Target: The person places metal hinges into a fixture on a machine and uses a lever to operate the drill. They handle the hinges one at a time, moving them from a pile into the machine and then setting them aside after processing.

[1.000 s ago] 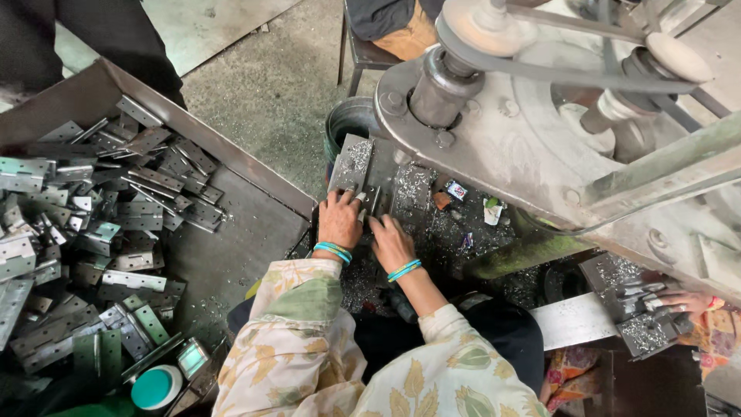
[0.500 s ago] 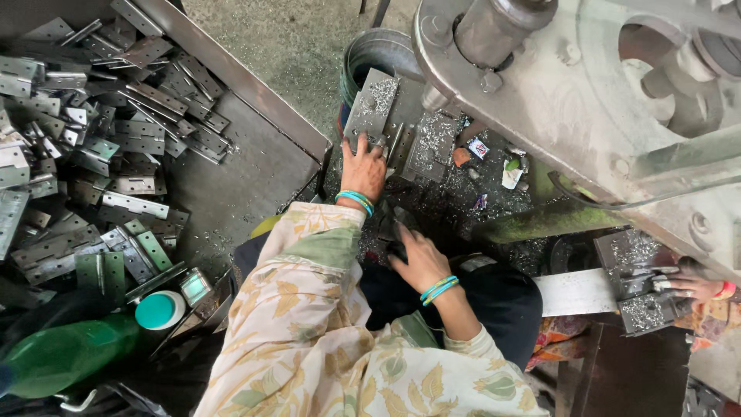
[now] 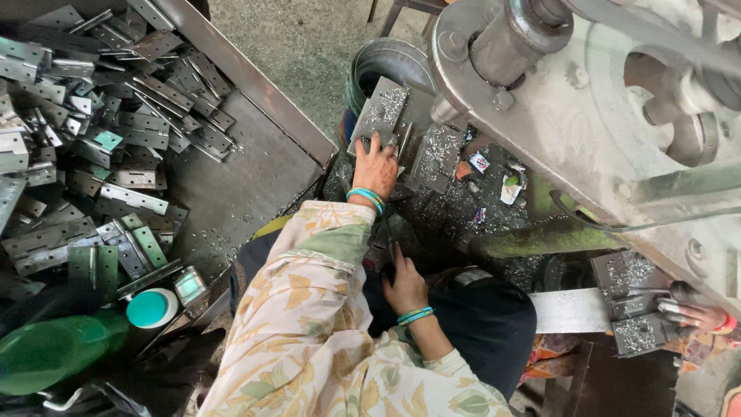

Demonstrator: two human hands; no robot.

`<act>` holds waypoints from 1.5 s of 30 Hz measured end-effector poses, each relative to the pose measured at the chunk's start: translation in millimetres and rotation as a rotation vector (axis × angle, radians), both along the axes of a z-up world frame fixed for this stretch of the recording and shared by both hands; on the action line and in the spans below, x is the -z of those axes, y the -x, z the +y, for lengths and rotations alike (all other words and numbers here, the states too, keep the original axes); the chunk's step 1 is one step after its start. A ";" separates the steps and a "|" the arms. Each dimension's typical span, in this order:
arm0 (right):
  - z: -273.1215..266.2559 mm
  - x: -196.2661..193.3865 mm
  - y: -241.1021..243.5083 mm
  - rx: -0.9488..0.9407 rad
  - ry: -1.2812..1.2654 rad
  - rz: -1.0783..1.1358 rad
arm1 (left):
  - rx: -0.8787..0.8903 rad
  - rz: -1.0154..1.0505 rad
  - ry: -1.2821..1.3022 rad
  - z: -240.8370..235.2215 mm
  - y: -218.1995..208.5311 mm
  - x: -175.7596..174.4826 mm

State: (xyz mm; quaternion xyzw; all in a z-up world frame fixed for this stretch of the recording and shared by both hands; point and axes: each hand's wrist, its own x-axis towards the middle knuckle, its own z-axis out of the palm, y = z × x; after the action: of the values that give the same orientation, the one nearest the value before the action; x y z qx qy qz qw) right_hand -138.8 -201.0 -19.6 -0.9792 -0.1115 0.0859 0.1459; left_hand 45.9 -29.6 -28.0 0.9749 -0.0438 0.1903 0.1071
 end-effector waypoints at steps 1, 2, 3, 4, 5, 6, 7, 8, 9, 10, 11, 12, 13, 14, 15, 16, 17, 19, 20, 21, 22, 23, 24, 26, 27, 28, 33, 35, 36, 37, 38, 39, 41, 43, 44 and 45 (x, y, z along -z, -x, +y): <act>-1.5 2.5 -0.2 0.017 0.028 0.033 | 0.005 0.014 0.002 -0.7 0.1 -0.5; -0.4 2.4 0.1 0.039 0.053 0.068 | 0.010 0.018 -0.002 -0.5 2.2 -0.9; 1.3 -0.8 -0.2 0.061 0.077 0.103 | 0.016 0.021 -0.006 -0.3 4.5 -1.5; 1.8 -8.1 -5.7 0.034 0.071 0.115 | 0.017 0.018 -0.012 0.9 2.9 -3.4; 0.6 -18.7 -12.1 0.008 0.065 0.128 | 0.023 0.032 -0.016 0.6 1.3 -5.1; 0.1 -30.1 -15.7 -0.021 0.064 0.148 | 0.027 0.054 -0.016 -1.9 3.2 -4.5; 1.2 -42.1 -21.9 -0.035 0.092 0.139 | 0.030 0.075 -0.016 -4.4 4.6 -3.4; 2.6 -54.1 -29.0 -0.043 0.117 0.131 | 0.018 0.050 -0.021 -7.0 6.4 -1.7; 5.6 -64.5 -35.0 -0.052 0.142 0.123 | 0.006 0.025 -0.025 -9.6 7.7 -0.2; 9.9 -73.5 -42.2 -0.069 0.158 0.126 | -0.006 -0.007 -0.029 -11.3 6.3 -0.7; 13.3 -80.4 -49.3 -0.086 0.173 0.130 | -0.001 0.018 -0.039 -10.8 5.2 -0.9; 13.9 -84.2 -52.7 -0.102 0.190 0.135 | 0.004 0.044 -0.047 -10.5 5.0 -0.7; 13.3 -84.1 -53.3 -0.096 0.198 0.125 | 0.009 0.070 -0.055 -10.7 4.4 -1.3; 12.9 -80.1 -52.5 -0.095 0.206 0.119 | 0.013 0.074 -0.055 -10.2 4.9 -1.7; 10.8 -73.3 -51.2 -0.094 0.214 0.112 | 0.017 0.079 -0.054 -9.6 5.2 -2.2; 7.8 -62.7 -46.6 -0.068 0.203 0.110 | 0.022 0.085 -0.052 -10.3 6.4 -2.1; 5.6 -48.5 -38.2 -0.041 0.192 0.109 | 0.015 0.062 -0.046 -10.7 6.8 -2.0; 0.5 -17.6 -12.4 0.002 0.123 0.065 | 0.005 0.012 -0.037 -10.8 6.0 -2.6; 1.7 -3.0 0.3 0.012 0.065 0.018 | 0.002 0.008 -0.036 -9.1 4.7 -3.7; 1.4 6.9 5.1 0.022 0.007 -0.029 | 0.000 0.003 -0.034 -7.6 4.4 -4.6; -2.2 11.5 3.3 0.034 0.025 0.009 | -0.004 0.005 -0.028 -9.0 7.3 -4.0; -3.8 12.0 -1.7 0.047 0.044 0.048 | -0.008 0.008 -0.011 -9.7 8.6 -3.9; -0.9 9.7 -2.4 0.071 0.055 0.086 | 0.001 0.011 -0.001 -9.1 9.3 -4.2; -1.1 -11.2 -6.5 0.026 0.062 0.132 | 0.010 0.003 -0.002 -10.3 8.4 -7.1; -0.8 -26.2 -14.4 -0.001 0.068 0.149 | 0.011 -0.006 -0.013 -12.0 7.2 -8.8; 1.5 -40.8 -20.6 -0.025 0.086 0.131 | 0.009 -0.004 -0.024 -11.8 10.4 -7.4; 16.5 -92.4 -56.8 -0.108 0.180 0.169 | 0.013 -0.022 -0.041 -10.1 7.1 -1.5; 16.0 -84.9 -57.6 -0.090 0.207 0.147 | 0.012 -0.027 -0.043 -8.3 5.6 -1.1; 11.9 -73.5 -56.5 -0.082 0.223 0.139 | 0.013 -0.001 -0.036 -9.0 6.9 -1.1; 6.1 -56.6 -52.1 -0.061 0.222 0.133 | 0.015 0.025 -0.029 -9.2 8.5 -1.5; -0.4 -34.8 -43.0 -0.038 0.219 0.125 | 0.018 0.027 -0.027 -8.8 9.7 -2.5; -7.4 -10.4 -31.1 -0.015 0.216 0.118 | 0.020 0.029 -0.025 -8.3 11.3 -3.8; -11.6 41.1 6.7 -0.058 0.078 -0.052 | 0.019 0.004 -0.011 -4.0 9.8 -8.2; -19.9 69.3 19.2 -0.041 0.040 -0.077 | 0.020 -0.034 0.023 -1.4 12.2 -7.8; -19.9 72.0 15.5 -0.017 0.066 -0.021 | 0.019 0.008 0.006 -0.5 10.9 -9.0; -17.3 67.9 11.5 0.007 0.092 0.035 | 0.018 0.051 -0.010 -1.8 8.5 -10.3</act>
State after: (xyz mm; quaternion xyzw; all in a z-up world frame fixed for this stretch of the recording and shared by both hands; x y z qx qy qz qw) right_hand -150.3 -218.3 -87.6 -0.9837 -0.1013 0.1076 0.1029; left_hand 37.3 -31.4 -17.7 0.9795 -0.0506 0.1643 0.1049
